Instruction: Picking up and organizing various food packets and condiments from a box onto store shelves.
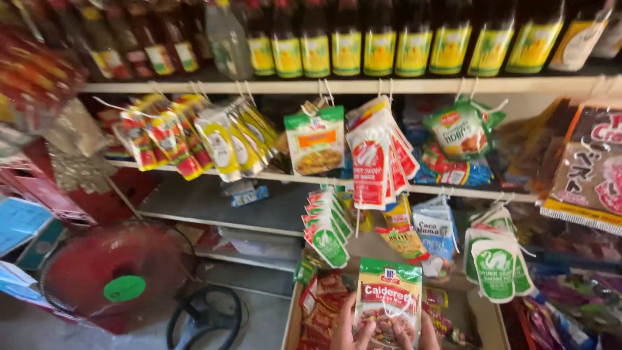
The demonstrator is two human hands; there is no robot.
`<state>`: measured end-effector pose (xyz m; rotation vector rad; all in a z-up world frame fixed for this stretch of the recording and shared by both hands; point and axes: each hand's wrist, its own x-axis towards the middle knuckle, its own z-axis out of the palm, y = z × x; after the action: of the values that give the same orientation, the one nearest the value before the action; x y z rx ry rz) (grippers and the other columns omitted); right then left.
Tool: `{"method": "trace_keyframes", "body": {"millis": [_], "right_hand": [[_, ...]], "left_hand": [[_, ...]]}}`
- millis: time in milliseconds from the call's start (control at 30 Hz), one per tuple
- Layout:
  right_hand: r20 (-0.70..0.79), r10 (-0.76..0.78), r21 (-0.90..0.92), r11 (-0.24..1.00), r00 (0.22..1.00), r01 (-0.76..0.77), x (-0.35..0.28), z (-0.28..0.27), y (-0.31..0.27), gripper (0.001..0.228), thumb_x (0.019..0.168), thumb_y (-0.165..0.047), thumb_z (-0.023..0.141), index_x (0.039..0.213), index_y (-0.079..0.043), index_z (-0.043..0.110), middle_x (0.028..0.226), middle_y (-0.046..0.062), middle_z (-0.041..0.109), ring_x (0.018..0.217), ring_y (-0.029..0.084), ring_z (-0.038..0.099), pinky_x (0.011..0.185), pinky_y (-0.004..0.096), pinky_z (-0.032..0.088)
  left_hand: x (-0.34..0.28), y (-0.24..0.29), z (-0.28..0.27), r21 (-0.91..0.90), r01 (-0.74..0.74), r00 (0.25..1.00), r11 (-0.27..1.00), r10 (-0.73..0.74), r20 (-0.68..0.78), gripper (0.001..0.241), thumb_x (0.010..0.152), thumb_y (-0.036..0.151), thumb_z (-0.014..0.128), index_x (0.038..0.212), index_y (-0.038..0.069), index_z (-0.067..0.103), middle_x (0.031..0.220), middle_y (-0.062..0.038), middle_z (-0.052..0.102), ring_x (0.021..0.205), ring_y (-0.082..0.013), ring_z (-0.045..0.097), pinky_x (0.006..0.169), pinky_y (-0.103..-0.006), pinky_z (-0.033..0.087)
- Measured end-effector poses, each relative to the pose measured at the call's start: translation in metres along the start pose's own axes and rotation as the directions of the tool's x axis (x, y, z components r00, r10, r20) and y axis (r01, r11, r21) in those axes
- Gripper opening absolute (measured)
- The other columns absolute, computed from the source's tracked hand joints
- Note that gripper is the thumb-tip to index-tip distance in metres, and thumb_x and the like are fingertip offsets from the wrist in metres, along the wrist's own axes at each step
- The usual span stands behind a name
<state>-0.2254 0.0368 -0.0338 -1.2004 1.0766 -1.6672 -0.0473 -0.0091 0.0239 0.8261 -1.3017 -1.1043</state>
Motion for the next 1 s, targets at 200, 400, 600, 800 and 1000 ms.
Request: {"method": "trace_keyframes", "body": {"millis": [200,400,600,800,1000], "right_hand": [[0.073,-0.147,0.038,0.989,0.986,0.145,0.078,0.082,-0.133,0.081,0.085,-0.007,0.069,0.155,0.000,0.030,0.139,0.023,0.058,0.124,0.026,0.061,0.100,0.041,0.049],[0.146,-0.392,-0.216,0.883,0.908,0.416,0.113,0.138,-0.203,0.076,0.090,-0.011,0.066,0.156,0.000,0.031,0.148,0.023,0.052,0.135,0.027,0.051,0.109,0.038,0.039],[0.186,-0.454,-0.313,0.813,0.871,0.491,0.135,0.217,-0.291,0.062,0.093,-0.011,0.063,0.151,0.000,0.043,0.148,0.021,0.055,0.143,0.027,0.046,0.115,0.037,0.033],[0.169,-0.521,-0.262,0.795,0.837,0.547,0.165,0.272,-0.334,0.059,0.095,-0.009,0.059,0.151,-0.001,0.043,0.147,0.019,0.055,0.135,0.024,0.052,0.109,0.035,0.041],[0.143,-0.420,-0.159,0.884,0.896,0.440,0.201,0.287,-0.331,0.061,0.095,-0.007,0.058,0.153,-0.005,0.040,0.140,0.012,0.058,0.112,0.013,0.062,0.089,0.026,0.054]], "left_hand": [[0.032,0.153,-0.019,-0.063,-0.145,0.989,0.988,0.142,-0.049,0.081,0.087,0.002,0.065,0.157,0.008,0.024,0.149,-0.019,0.054,0.135,-0.0271,0.058,0.112,-0.0366,0.042],[0.057,0.245,-0.059,0.253,-0.320,0.947,0.913,0.303,0.108,0.061,0.095,0.001,0.066,0.152,0.002,0.045,0.148,-0.021,0.058,0.139,-0.0296,0.057,0.115,-0.0366,0.041],[0.103,0.311,-0.096,-0.025,-0.008,0.998,1.000,0.009,0.063,0.070,0.091,0.000,0.062,0.157,0.012,0.044,0.143,-0.013,0.062,0.112,-0.0224,0.070,0.081,-0.0333,0.065],[0.150,0.347,-0.128,-0.003,-0.309,0.943,0.951,0.307,0.130,0.063,0.096,-0.002,0.062,0.156,0.006,0.042,0.150,-0.015,0.056,0.115,-0.0191,0.069,0.079,-0.0306,0.068],[0.189,0.359,-0.141,0.008,-0.279,0.944,0.960,0.273,0.185,0.067,0.097,0.003,0.063,0.158,0.010,0.037,0.141,-0.013,0.060,0.108,-0.0150,0.068,0.077,-0.0275,0.066]]}}
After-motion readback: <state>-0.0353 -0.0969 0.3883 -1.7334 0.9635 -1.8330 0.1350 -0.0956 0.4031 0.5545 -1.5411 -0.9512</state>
